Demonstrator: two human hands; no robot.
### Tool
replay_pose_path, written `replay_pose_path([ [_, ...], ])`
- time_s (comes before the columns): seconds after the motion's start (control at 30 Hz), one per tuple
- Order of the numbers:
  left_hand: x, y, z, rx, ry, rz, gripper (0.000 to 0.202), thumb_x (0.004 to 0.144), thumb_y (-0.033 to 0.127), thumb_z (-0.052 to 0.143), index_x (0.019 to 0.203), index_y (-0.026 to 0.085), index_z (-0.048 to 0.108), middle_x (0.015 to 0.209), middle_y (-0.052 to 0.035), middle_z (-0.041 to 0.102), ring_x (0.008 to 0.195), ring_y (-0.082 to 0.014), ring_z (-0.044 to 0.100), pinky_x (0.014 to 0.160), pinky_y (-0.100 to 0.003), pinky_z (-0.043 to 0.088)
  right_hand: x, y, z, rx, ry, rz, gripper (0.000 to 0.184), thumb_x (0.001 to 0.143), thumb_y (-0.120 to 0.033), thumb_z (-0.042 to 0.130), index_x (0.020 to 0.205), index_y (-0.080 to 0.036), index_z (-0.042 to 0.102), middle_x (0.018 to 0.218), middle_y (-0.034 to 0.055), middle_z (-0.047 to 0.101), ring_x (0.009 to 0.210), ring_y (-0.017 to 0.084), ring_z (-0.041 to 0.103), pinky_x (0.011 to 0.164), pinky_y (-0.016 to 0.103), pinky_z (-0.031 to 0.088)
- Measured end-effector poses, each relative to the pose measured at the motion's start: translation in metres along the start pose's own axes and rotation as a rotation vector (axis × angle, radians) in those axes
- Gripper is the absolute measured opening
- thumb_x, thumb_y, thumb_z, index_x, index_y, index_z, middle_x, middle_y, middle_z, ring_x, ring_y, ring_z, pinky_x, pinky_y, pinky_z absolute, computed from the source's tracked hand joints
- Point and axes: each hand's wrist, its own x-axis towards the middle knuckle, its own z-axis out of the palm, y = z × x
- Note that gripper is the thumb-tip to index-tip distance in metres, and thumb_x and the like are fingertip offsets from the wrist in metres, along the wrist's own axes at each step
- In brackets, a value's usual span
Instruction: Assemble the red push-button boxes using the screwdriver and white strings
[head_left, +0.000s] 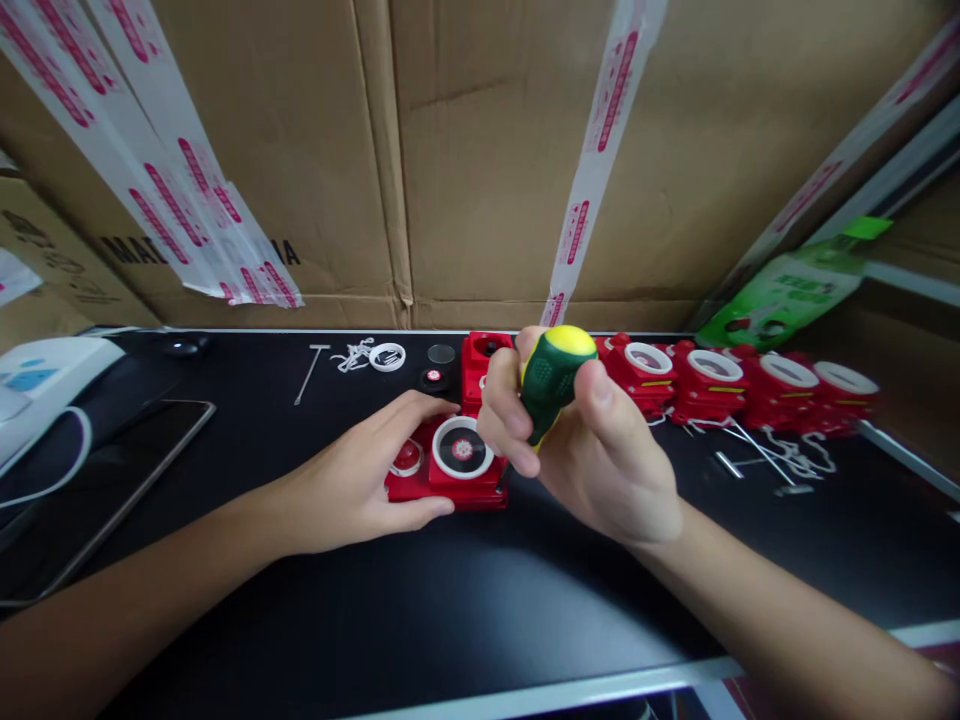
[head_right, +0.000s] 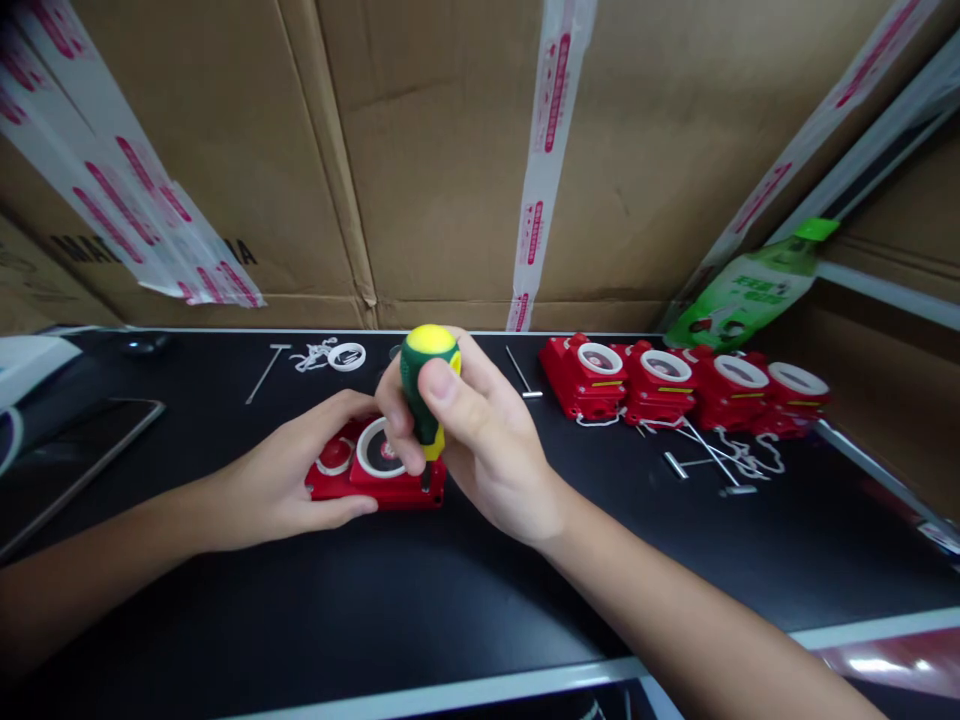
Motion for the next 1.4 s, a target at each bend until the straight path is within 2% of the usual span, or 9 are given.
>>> replay_pose_path([
  [0.23,0.0004,0.0017,-0.0012,0.002,-0.016,0.000,0.062,0.093,0.043,0.079,0.144,0.033,0.046,0.138,-0.0033,0.061,0.123,-0.0245,0.065,0.106,-0.037,0.053,0.0001,0.0015,0.0007,0.039,0.034,-0.010,0.032,0.106,-0.054,0.059,0.104,-0.022,0.060,0.086,-0.0026,0.055,0.060,0.008,0.050,0.064,0.028,0.043],
  [0.33,0.0002,0.0013,-0.0015,0.008,-0.018,-0.003,0.063,0.092,0.043,0.080,0.145,0.033,0.045,0.139,-0.0027,0.061,0.124,-0.0242,0.065,0.108,-0.037,0.052,-0.0004,0.0017,0.0011,0.025,0.043,0.008,0.037,0.109,-0.056,0.052,0.110,-0.022,0.065,0.082,-0.0024,0.053,0.057,0.009,0.046,0.060,0.028,0.041],
  [0.5,0.0005,0.0040,-0.0023,0.041,-0.018,-0.022,0.064,0.093,0.044,0.080,0.146,0.032,0.046,0.139,-0.0037,0.061,0.123,-0.0251,0.065,0.109,-0.038,0.052,0.0010,0.0000,0.0024,0.039,0.041,0.029,0.047,0.109,-0.062,0.046,0.105,-0.021,0.068,0.070,-0.0032,0.049,0.052,0.011,0.037,0.054,0.028,0.037],
  [0.57,0.0004,0.0052,-0.0025,0.053,-0.020,-0.031,0.065,0.093,0.045,0.079,0.147,0.031,0.046,0.139,-0.0047,0.061,0.122,-0.0257,0.065,0.108,-0.038,0.053,0.0017,-0.0007,0.0022,0.041,0.030,0.008,0.045,0.106,-0.064,0.050,0.103,-0.023,0.066,0.070,-0.0035,0.050,0.052,0.011,0.038,0.054,0.028,0.037],
  [0.7,-0.0006,0.0054,-0.0025,0.064,-0.029,-0.019,0.066,0.093,0.044,0.079,0.148,0.031,0.045,0.139,-0.0054,0.060,0.123,-0.0259,0.064,0.109,-0.039,0.052,0.0007,-0.0004,0.0009,0.035,0.025,-0.009,0.034,0.104,-0.057,0.060,0.097,-0.024,0.059,0.077,-0.0038,0.053,0.055,0.009,0.043,0.059,0.026,0.040],
  [0.9,-0.0009,0.0049,-0.0025,0.061,-0.029,-0.002,0.065,0.094,0.044,0.078,0.148,0.031,0.046,0.140,-0.0043,0.060,0.124,-0.0251,0.064,0.110,-0.038,0.052,-0.0005,-0.0006,0.0025,0.008,0.072,-0.002,0.037,0.105,-0.060,0.058,0.108,-0.023,0.064,0.082,-0.0031,0.053,0.055,0.008,0.046,0.061,0.028,0.046],
  [1.1,0.0001,0.0084,-0.0032,0.067,-0.023,-0.028,0.059,0.094,0.041,0.078,0.144,0.032,0.048,0.137,-0.0029,0.061,0.122,-0.0246,0.065,0.108,-0.037,0.053,0.0001,0.0011,0.0011,0.027,0.032,0.042,0.045,0.109,-0.061,0.047,0.109,-0.021,0.067,0.071,-0.0033,0.051,0.053,0.010,0.040,0.054,0.026,0.039],
  [1.23,-0.0013,0.0058,-0.0029,0.070,-0.025,-0.017,0.062,0.094,0.043,0.077,0.147,0.033,0.045,0.140,-0.0037,0.060,0.124,-0.0260,0.064,0.109,-0.038,0.053,0.0002,0.0029,-0.0002,0.026,0.001,0.006,0.048,0.110,-0.062,0.040,0.110,-0.022,0.067,0.069,-0.0038,0.050,0.051,0.010,0.037,0.055,0.027,0.037],
  [1.4,-0.0017,0.0041,-0.0027,0.072,-0.028,-0.011,0.062,0.095,0.043,0.077,0.148,0.033,0.045,0.139,-0.0045,0.060,0.123,-0.0265,0.064,0.108,-0.040,0.054,0.0017,0.0026,0.0004,0.042,-0.026,-0.040,0.040,0.110,-0.060,0.046,0.109,-0.024,0.063,0.070,-0.0060,0.047,0.051,0.008,0.033,0.055,0.025,0.033],
])
